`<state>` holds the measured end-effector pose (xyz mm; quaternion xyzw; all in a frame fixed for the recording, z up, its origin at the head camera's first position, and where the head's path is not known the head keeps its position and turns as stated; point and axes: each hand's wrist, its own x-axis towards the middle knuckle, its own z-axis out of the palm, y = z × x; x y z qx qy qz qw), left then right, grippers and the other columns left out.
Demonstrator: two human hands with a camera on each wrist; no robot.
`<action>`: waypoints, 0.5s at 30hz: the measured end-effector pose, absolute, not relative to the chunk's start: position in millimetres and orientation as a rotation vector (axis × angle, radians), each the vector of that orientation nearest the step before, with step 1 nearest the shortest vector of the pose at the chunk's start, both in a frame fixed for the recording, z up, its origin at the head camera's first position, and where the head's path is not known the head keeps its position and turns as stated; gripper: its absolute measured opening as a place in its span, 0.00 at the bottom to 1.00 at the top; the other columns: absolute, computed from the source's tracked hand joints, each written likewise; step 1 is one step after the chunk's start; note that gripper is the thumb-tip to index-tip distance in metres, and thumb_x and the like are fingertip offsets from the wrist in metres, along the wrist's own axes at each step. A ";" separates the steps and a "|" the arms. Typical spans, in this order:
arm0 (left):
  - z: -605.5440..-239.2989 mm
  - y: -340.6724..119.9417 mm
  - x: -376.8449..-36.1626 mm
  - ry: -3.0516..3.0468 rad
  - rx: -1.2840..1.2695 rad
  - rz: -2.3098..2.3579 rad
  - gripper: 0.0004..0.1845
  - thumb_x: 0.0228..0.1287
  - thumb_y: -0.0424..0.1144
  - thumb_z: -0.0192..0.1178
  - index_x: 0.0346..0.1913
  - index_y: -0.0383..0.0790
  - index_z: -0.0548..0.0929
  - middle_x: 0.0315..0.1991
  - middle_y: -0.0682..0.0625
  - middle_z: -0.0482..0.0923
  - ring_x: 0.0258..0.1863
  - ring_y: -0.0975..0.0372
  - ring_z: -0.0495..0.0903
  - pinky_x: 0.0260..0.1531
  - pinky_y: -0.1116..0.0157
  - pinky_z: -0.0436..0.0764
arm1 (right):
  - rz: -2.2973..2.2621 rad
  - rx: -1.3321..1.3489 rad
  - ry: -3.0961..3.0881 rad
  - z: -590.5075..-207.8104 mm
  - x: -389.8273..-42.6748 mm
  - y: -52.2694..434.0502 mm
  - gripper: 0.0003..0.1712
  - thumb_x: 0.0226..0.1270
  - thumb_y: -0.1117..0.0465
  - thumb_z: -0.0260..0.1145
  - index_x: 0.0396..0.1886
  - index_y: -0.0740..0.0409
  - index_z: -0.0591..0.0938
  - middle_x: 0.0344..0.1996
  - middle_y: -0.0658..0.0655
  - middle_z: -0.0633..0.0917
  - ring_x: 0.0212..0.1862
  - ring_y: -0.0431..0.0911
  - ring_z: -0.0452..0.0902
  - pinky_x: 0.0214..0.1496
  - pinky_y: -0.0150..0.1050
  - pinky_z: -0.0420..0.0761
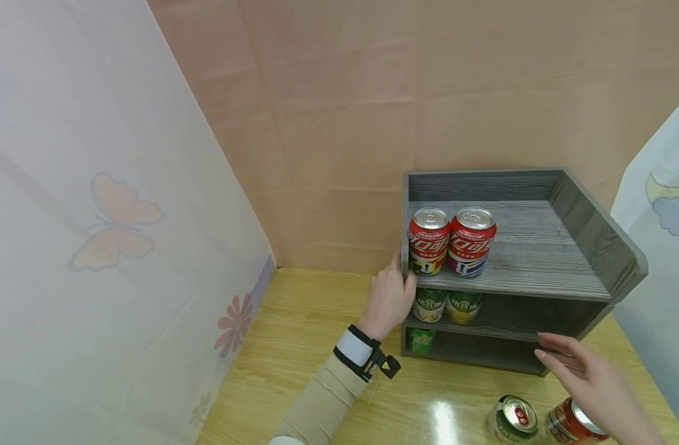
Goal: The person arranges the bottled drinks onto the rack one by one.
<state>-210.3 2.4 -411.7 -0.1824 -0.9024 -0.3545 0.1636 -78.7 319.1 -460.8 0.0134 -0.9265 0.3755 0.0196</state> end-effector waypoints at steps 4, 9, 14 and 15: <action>-411.5 2.4 -210.3 -2.568 -0.529 -1.012 0.32 0.75 0.39 0.51 0.77 0.32 0.61 0.40 0.40 0.85 0.15 0.64 0.70 0.10 0.69 0.65 | 1.200 0.051 -2.971 -466.9 -80.4 318.2 0.35 0.79 0.47 0.59 0.70 0.72 0.68 0.61 0.77 0.75 0.52 0.62 0.83 0.41 0.42 0.85; -410.5 2.2 -209.3 -2.566 -0.526 -1.009 0.32 0.74 0.39 0.50 0.77 0.32 0.61 0.47 0.38 0.85 0.18 0.64 0.72 0.12 0.69 0.67 | 1.183 0.065 -3.040 -476.7 -81.1 316.3 0.40 0.76 0.45 0.62 0.70 0.73 0.67 0.64 0.80 0.70 0.57 0.74 0.74 0.45 0.59 0.82; -410.2 2.3 -209.2 -2.567 -0.525 -1.010 0.32 0.74 0.39 0.50 0.77 0.32 0.61 0.48 0.38 0.85 0.18 0.64 0.73 0.12 0.69 0.67 | 1.282 0.066 -3.088 -485.9 -80.7 314.0 0.43 0.75 0.45 0.64 0.72 0.74 0.63 0.66 0.82 0.67 0.59 0.77 0.71 0.45 0.58 0.83; -410.3 2.3 -209.3 -2.567 -0.524 -1.009 0.32 0.74 0.39 0.51 0.77 0.32 0.61 0.48 0.38 0.85 0.18 0.64 0.73 0.12 0.69 0.68 | 1.310 0.064 -3.096 -487.2 -80.6 313.2 0.43 0.76 0.45 0.64 0.73 0.75 0.62 0.66 0.82 0.66 0.60 0.77 0.70 0.45 0.57 0.83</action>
